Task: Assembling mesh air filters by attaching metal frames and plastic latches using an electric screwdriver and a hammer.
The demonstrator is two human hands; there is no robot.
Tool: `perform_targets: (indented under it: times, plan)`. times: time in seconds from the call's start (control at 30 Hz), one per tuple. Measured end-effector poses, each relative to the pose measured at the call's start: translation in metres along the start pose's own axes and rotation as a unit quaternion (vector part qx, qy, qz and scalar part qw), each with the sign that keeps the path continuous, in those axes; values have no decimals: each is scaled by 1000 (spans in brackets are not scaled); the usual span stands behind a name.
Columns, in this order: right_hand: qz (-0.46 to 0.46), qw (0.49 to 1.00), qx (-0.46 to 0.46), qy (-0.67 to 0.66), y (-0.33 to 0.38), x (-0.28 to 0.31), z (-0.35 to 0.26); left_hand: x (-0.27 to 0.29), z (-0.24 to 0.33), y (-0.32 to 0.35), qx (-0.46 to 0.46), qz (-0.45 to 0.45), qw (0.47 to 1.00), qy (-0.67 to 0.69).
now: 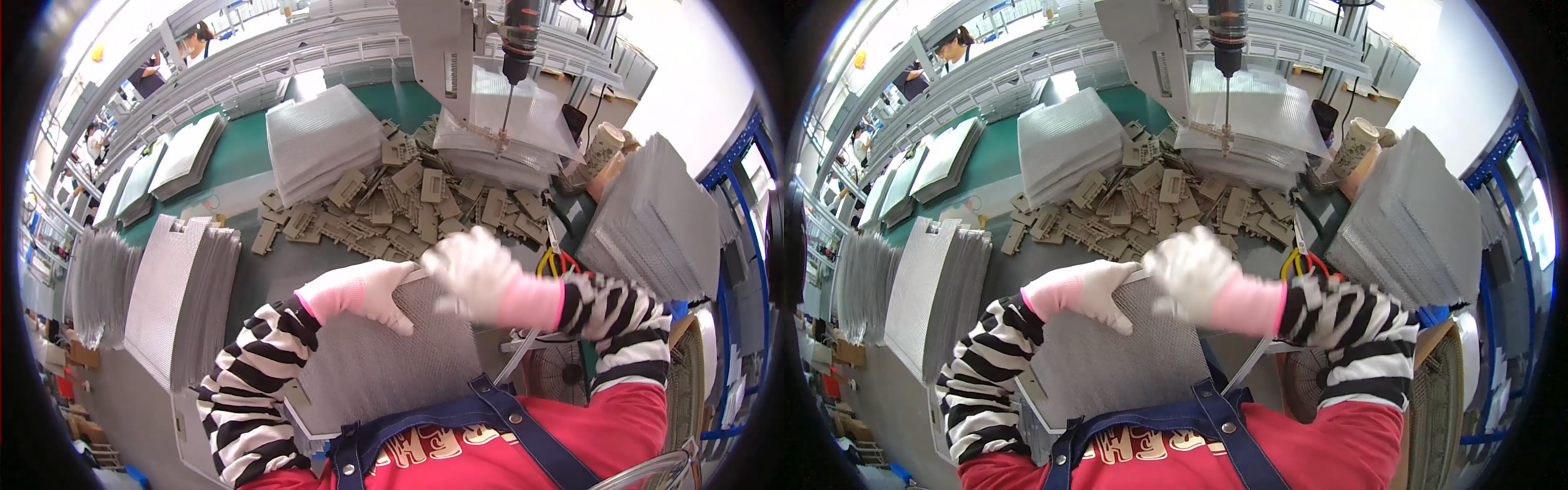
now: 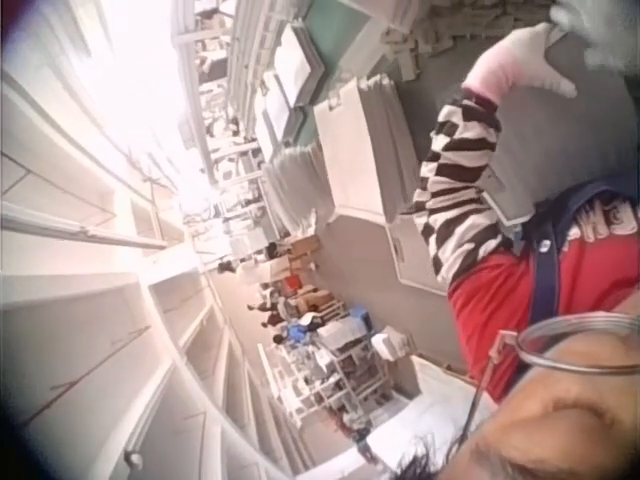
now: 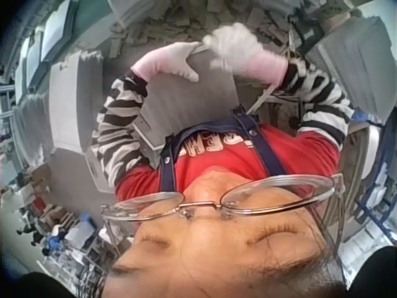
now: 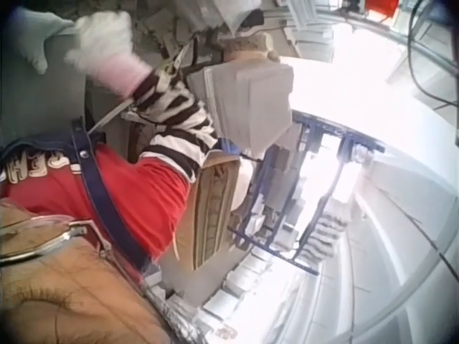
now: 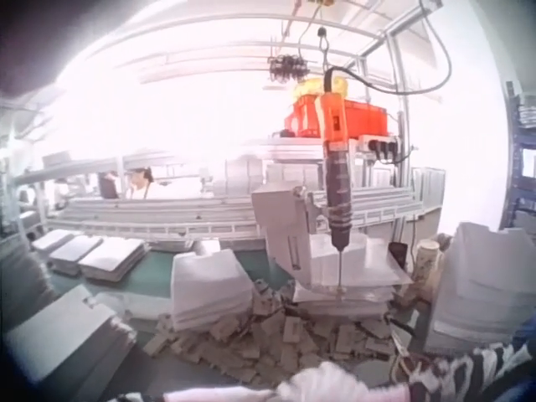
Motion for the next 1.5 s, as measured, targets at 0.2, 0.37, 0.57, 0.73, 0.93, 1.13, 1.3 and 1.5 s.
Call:
perform_targets:
  times: [0.2, 0.37, 0.57, 0.73, 0.93, 1.13, 1.3, 1.5]
  plan:
    - [-101, 934, 283, -195, 30, -79, -78, -18, -38, -9, 101, 48, 993, 22]
    - [-156, 808, -60, -565, 83, -60, -5, -15, -71, 56, 168, 212, 931, 244]
    - [-74, 629, -196, -749, 145, -186, -56, 6, -38, 65, 178, 227, 953, 97]
    - [432, 633, -210, -607, 145, -124, 10, 77, 47, 96, 84, 441, 893, 40]
    - [420, 791, -132, -425, 57, 67, -4, 17, -2, 109, -121, 600, 704, 359]
    - [284, 697, -155, -640, 26, 48, 37, 20, 0, 129, 35, 543, 800, 253]
    - [351, 590, -165, -708, -2, -41, 68, 15, -37, 101, 95, 617, 752, 212]
    - [356, 630, -237, -648, 0, -32, 75, 16, -57, 84, -9, 589, 765, 259]
Point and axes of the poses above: each hand's wrist, its own y-axis away from the middle knuckle, its own x-axis out of the back of the hand, z = x × y, the point moved 4 cm from there along -y, towards the middle knuckle, and after that the axes turned 6 degrees about -y, right-handed, at the moved point
